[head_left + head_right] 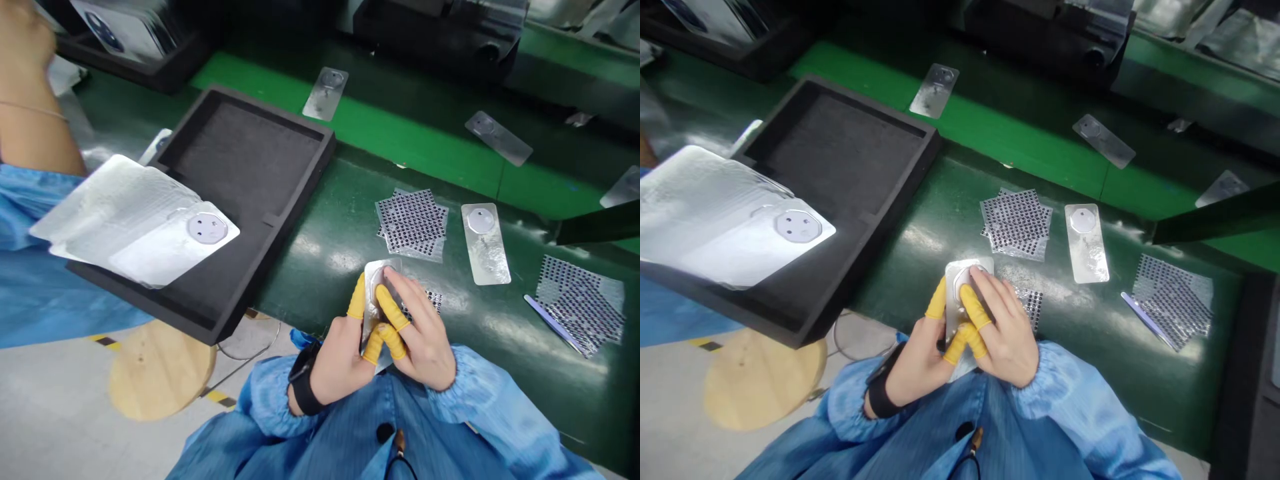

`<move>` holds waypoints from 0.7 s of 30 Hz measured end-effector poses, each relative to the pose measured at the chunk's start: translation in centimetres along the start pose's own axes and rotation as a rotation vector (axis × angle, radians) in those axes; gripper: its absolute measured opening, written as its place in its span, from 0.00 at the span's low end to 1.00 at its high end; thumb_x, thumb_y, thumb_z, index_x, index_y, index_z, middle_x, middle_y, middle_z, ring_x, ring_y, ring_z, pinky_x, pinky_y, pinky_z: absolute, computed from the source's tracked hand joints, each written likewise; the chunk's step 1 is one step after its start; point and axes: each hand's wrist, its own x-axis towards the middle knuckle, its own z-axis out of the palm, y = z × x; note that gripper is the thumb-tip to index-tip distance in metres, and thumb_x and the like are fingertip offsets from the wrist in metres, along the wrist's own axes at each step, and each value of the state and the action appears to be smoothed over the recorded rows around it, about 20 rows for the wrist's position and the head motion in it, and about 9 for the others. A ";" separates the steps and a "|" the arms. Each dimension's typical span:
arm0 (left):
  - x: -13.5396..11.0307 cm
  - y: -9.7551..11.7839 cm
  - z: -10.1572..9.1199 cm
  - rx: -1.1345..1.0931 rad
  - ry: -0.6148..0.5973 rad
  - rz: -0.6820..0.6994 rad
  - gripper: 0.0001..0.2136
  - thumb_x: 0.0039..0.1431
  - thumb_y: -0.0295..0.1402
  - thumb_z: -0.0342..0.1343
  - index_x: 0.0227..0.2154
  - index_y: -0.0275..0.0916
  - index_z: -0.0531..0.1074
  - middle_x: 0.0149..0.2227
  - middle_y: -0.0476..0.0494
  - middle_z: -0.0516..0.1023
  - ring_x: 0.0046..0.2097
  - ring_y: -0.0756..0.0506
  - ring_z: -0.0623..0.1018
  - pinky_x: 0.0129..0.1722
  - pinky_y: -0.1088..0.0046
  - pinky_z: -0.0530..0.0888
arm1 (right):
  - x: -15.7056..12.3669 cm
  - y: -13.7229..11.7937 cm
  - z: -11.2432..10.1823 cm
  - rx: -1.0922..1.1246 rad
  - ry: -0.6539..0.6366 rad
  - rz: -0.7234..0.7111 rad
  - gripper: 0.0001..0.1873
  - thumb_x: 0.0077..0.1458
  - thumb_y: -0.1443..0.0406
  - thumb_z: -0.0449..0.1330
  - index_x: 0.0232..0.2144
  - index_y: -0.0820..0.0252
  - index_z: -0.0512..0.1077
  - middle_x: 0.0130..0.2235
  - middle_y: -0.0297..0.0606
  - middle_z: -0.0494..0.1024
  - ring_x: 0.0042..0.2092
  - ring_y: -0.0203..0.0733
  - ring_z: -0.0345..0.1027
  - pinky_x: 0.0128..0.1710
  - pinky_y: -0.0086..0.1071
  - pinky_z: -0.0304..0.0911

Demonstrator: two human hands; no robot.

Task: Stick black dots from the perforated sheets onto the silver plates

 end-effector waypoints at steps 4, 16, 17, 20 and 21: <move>0.3 -0.6 0.6 -0.167 0.001 -0.053 0.30 0.56 0.28 0.52 0.62 0.33 0.52 0.27 0.47 0.77 0.27 0.45 0.78 0.31 0.71 0.76 | -0.3 0.7 0.9 0.209 0.066 0.089 0.24 0.64 0.66 0.50 0.61 0.60 0.60 0.61 0.53 0.64 0.62 0.51 0.58 0.56 0.51 0.64; 3.1 0.4 0.3 -0.429 0.144 -0.091 0.19 0.61 0.47 0.53 0.41 0.34 0.74 0.30 0.45 0.80 0.31 0.47 0.78 0.34 0.74 0.75 | -0.5 0.9 1.8 0.832 0.325 0.516 0.26 0.57 0.67 0.62 0.58 0.52 0.65 0.52 0.43 0.77 0.49 0.45 0.75 0.47 0.36 0.74; 3.2 0.4 0.2 -0.395 0.164 -0.075 0.19 0.61 0.48 0.52 0.38 0.33 0.75 0.28 0.45 0.80 0.30 0.48 0.77 0.32 0.74 0.75 | -0.5 0.9 1.8 0.826 0.323 0.484 0.26 0.57 0.67 0.62 0.58 0.54 0.65 0.51 0.44 0.77 0.48 0.45 0.76 0.46 0.35 0.75; 3.1 0.5 0.5 -0.276 0.205 -0.021 0.20 0.61 0.47 0.50 0.30 0.33 0.76 0.23 0.45 0.78 0.24 0.49 0.74 0.26 0.76 0.72 | -0.4 0.9 1.9 0.795 0.332 0.411 0.28 0.59 0.66 0.61 0.60 0.54 0.61 0.47 0.44 0.80 0.42 0.44 0.78 0.39 0.31 0.77; 2.9 0.5 0.8 -0.236 0.203 -0.018 0.20 0.61 0.46 0.50 0.29 0.33 0.76 0.22 0.45 0.77 0.22 0.50 0.71 0.24 0.76 0.70 | -0.4 0.9 2.0 0.789 0.339 0.397 0.29 0.59 0.65 0.60 0.61 0.54 0.60 0.46 0.44 0.80 0.40 0.44 0.79 0.37 0.30 0.78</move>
